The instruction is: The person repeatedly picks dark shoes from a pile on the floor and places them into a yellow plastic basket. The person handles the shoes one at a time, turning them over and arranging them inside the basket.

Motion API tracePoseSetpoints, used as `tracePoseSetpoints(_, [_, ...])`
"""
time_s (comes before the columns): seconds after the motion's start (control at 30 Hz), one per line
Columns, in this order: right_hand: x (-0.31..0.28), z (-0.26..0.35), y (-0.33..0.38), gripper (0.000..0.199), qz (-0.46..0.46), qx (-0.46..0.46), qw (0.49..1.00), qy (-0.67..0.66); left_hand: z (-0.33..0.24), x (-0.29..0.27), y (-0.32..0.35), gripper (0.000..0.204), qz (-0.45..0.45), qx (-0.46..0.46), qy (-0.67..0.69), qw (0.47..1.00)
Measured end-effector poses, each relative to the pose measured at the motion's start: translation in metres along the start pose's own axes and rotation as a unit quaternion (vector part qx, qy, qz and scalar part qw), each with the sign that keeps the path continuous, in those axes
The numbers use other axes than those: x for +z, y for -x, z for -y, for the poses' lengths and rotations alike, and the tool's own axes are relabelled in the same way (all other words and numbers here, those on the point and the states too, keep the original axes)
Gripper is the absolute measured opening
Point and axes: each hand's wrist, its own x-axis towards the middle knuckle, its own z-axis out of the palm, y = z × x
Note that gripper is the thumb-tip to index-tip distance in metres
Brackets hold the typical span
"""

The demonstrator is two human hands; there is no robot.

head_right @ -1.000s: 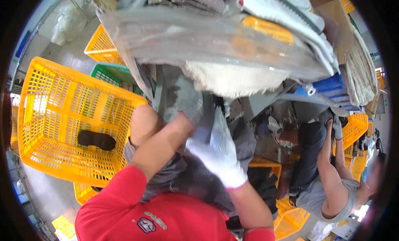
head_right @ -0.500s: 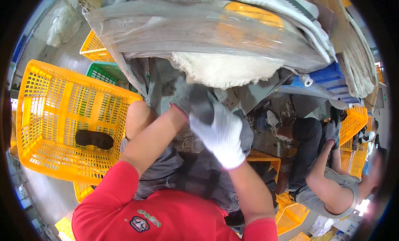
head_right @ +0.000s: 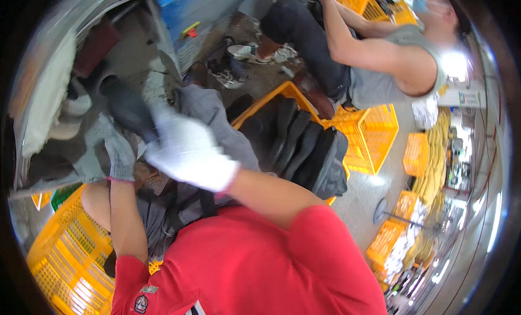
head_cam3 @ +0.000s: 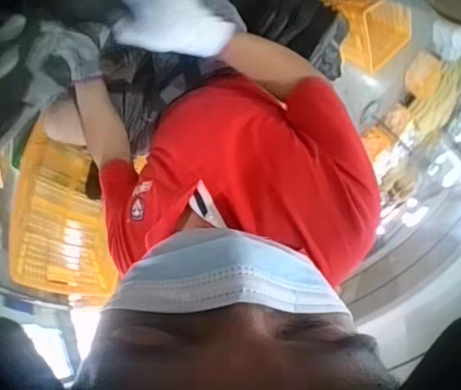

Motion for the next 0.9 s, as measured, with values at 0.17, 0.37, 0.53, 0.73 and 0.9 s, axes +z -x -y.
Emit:
tracePoseSetpoints(0.17, [-0.137,-0.127,0.13,0.065,-0.336,0.208,0.917,-0.062,0.005,0.012,0.02,0.072,-0.042,-0.044,0.0,0.998])
tracePoseSetpoints(0.37, [-0.259,-0.242,0.406,0.062,-0.609,0.315,0.721,-0.106,0.019,0.016,0.006,0.036,-0.099,-0.013,-0.057,0.993])
tracePoseSetpoints(0.53, [-0.194,-0.272,0.522,0.075,-0.565,0.344,0.659,-0.359,0.047,-0.029,-0.022,0.036,0.078,-0.161,-0.073,0.981])
tracePoseSetpoints(0.73, [-0.086,-0.34,0.475,0.063,-0.36,0.52,0.771,-0.076,0.067,-0.064,-0.018,0.04,-0.021,-0.083,-0.315,0.945])
tracePoseSetpoints(0.9, [-0.056,-0.359,0.465,0.056,-0.45,0.455,0.708,-0.298,0.053,-0.057,0.043,0.044,-0.012,0.11,-0.343,0.933])
